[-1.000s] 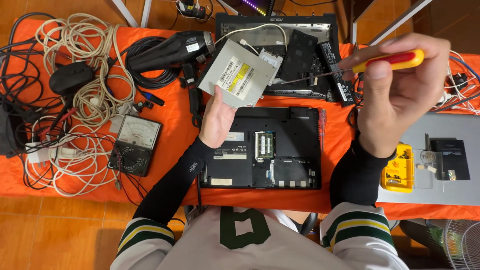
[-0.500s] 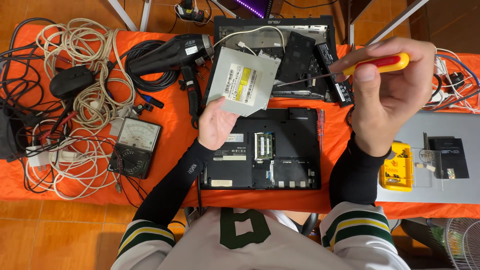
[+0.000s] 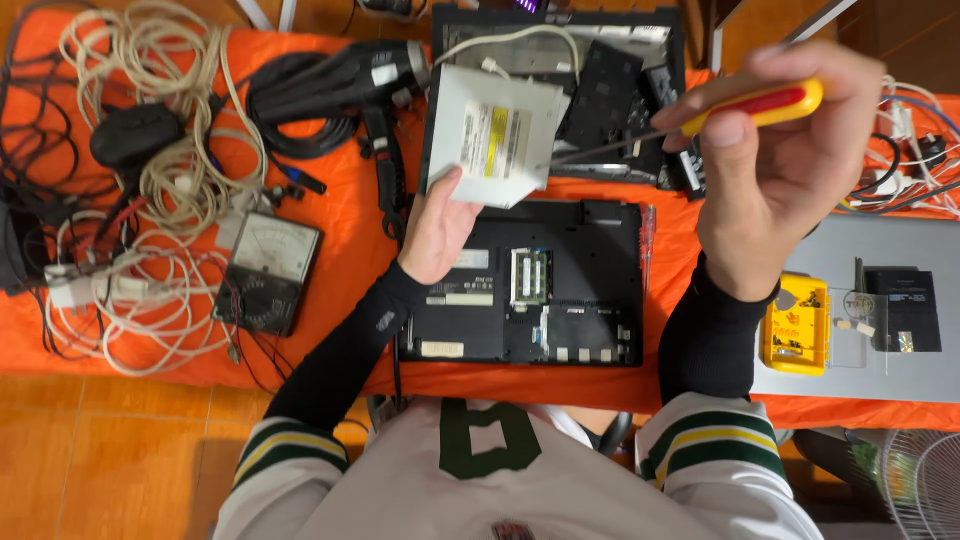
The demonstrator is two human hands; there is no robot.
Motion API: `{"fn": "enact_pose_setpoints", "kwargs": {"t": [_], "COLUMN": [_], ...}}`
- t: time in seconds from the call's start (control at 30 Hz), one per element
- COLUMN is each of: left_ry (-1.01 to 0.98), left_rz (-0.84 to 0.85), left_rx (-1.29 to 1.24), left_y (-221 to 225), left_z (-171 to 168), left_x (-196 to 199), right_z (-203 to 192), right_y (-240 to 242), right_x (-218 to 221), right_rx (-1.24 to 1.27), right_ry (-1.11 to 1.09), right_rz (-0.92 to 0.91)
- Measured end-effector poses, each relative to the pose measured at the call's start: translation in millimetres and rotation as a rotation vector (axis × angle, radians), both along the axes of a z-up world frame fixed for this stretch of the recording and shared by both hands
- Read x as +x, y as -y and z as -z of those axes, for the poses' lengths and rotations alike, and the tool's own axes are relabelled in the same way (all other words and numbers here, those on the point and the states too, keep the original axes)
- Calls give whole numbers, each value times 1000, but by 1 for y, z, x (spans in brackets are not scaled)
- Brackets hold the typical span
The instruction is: Disassembling an internal laptop optical drive component and applying heat to it with a hair dryer.
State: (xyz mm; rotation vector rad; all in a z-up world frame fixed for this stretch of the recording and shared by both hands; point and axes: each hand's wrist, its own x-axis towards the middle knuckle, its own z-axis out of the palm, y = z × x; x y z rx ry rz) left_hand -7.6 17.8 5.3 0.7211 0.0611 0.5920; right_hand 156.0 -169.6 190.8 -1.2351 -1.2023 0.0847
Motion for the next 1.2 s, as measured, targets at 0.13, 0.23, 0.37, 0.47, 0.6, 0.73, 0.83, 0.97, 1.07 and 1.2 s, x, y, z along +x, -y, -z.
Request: {"fn": "enact_pose_setpoints", "kwargs": {"t": [0.13,0.23,0.37,0.47,0.6,0.73,0.83,0.97,1.07,1.2], "left_ry": [-35,-42,-58,-44,-51,-32,-58,-39,-41,-52], "left_rz": [-40,-65,-69,-76,-85,-78,-74,-71,-71,-77], "left_rx": [12,64,78,64,58,41,36,24,-14,-37], "left_y": [2,0,2,2,2,2,2,2,2,1], "left_z": [-9,-3,-3,2,3,4,0,1,0,3], "left_x": [-1,-2,-2,-2,-2,-2,-2,-1,-1,1], "right_z": [-1,11,14,14,16,16,14,18,19,20], "right_y": [-10,-9,-15,-21,-24,-28,-32,-33,-33,-33], "right_x": [-4,2,-6,-8,-10,-10,-11,-9,-9,-6], "right_rx": [17,-43,-85,-111,-136,-172,-197,-189,-176,-193], "right_ry": [52,83,63,84,72,87,95,121,122,155], "right_rz": [-52,-54,-71,-127,-142,-149,-171,-181,-198,-230]}}
